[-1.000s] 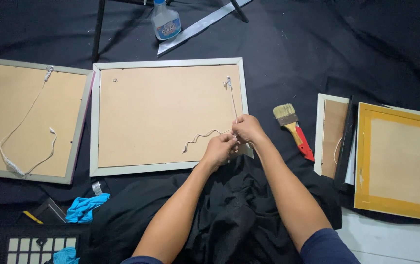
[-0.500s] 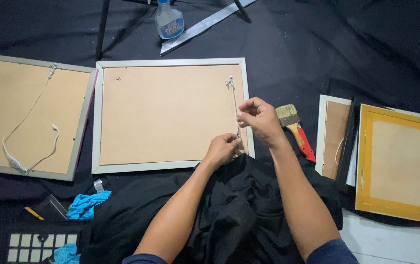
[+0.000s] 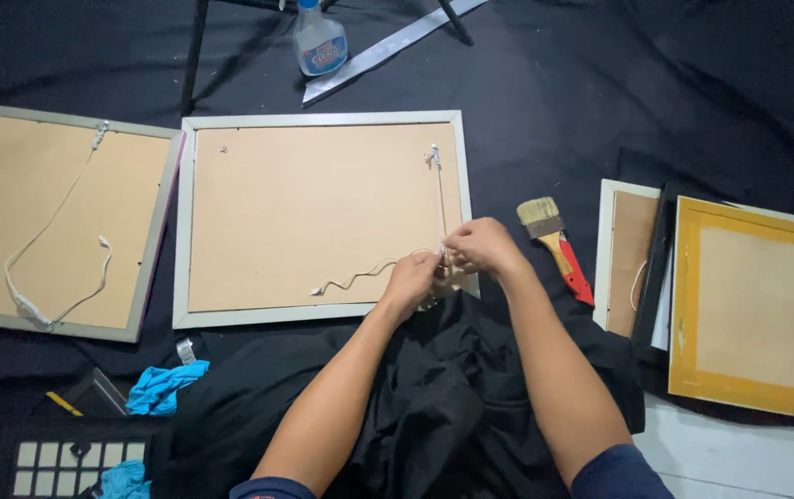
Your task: Securing the hanging wire to the back of a picture frame by threading and twisting it.
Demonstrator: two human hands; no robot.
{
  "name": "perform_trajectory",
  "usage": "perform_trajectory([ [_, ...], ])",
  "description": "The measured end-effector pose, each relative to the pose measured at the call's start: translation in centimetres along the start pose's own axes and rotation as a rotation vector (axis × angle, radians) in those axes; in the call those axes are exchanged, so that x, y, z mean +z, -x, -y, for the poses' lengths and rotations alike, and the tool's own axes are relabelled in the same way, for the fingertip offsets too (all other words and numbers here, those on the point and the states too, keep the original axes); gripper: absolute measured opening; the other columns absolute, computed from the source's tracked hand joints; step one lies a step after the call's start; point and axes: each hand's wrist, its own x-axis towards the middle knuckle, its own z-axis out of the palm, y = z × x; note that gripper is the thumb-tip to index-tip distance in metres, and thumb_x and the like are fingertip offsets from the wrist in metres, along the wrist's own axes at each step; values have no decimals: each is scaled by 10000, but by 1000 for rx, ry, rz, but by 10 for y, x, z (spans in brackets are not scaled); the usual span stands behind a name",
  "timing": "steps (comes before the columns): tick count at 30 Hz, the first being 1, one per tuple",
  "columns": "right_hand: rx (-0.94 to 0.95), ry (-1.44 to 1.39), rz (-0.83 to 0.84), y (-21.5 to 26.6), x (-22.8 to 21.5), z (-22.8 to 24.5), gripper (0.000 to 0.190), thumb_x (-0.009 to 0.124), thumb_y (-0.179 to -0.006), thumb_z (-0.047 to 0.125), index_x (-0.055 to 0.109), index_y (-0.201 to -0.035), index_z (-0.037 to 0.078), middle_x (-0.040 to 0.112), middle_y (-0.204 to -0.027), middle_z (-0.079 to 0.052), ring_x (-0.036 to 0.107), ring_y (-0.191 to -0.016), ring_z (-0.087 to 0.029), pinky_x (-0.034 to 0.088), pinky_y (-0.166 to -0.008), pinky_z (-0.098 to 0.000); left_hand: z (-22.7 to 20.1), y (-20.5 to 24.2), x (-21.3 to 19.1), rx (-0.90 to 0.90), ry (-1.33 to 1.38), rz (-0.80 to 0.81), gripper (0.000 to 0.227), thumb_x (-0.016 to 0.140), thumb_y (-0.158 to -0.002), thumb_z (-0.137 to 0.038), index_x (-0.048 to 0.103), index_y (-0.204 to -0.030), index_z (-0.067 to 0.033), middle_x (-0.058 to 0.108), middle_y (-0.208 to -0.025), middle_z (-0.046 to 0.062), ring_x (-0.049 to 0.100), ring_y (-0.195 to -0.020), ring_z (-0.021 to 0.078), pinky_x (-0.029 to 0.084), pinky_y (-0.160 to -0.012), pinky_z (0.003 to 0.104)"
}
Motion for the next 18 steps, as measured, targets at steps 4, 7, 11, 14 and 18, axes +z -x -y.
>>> perform_trajectory([
  [4,17,-83,60,-46,19,-35,421,852,-732,257,781,-1018,-44,736,-838,-228,758,-750,-331,650,-583,-455,6,-5,-7,-16,-14,48,381,573,-946,-438,790,-973,-126,758,-767,86,720,-660,219,577,-639,350],
  [7,9,-100,39,-63,36,-50,282,780,-685,190,772,-890,-3,676,-696,-152,693,-652,-236,572,-492,-348,3,-1,-8,-5,14,108,322,602,-949,-361,776,-1048,-109,734,-766,82,734,-698,190,595,-599,314],
  [11,47,-58,39,-56,33,-44,283,791,-709,285,797,-945,128,746,-775,-87,733,-772,-242,595,-618,-365,-13,12,-14,22,19,124,340,618,-969,-357,764,-1080,-70,712,-699,131,716,-651,220,581,-538,329],
  [14,96,-255,127,-43,25,-30,297,797,-701,180,761,-959,38,708,-734,-118,706,-684,-214,597,-599,-350,-14,14,-16,-9,44,119,334,615,-951,-361,772,-1047,-83,714,-670,117,708,-618,216,578,-527,344],
  [18,82,-193,150,-66,25,-52,287,850,-681,209,767,-887,28,698,-713,-99,708,-658,-196,599,-605,-345,-9,10,-12,-35,162,128,276,618,-927,-233,753,-1052,-27,658,-654,85,642,-585,157,524,-488,265],
])
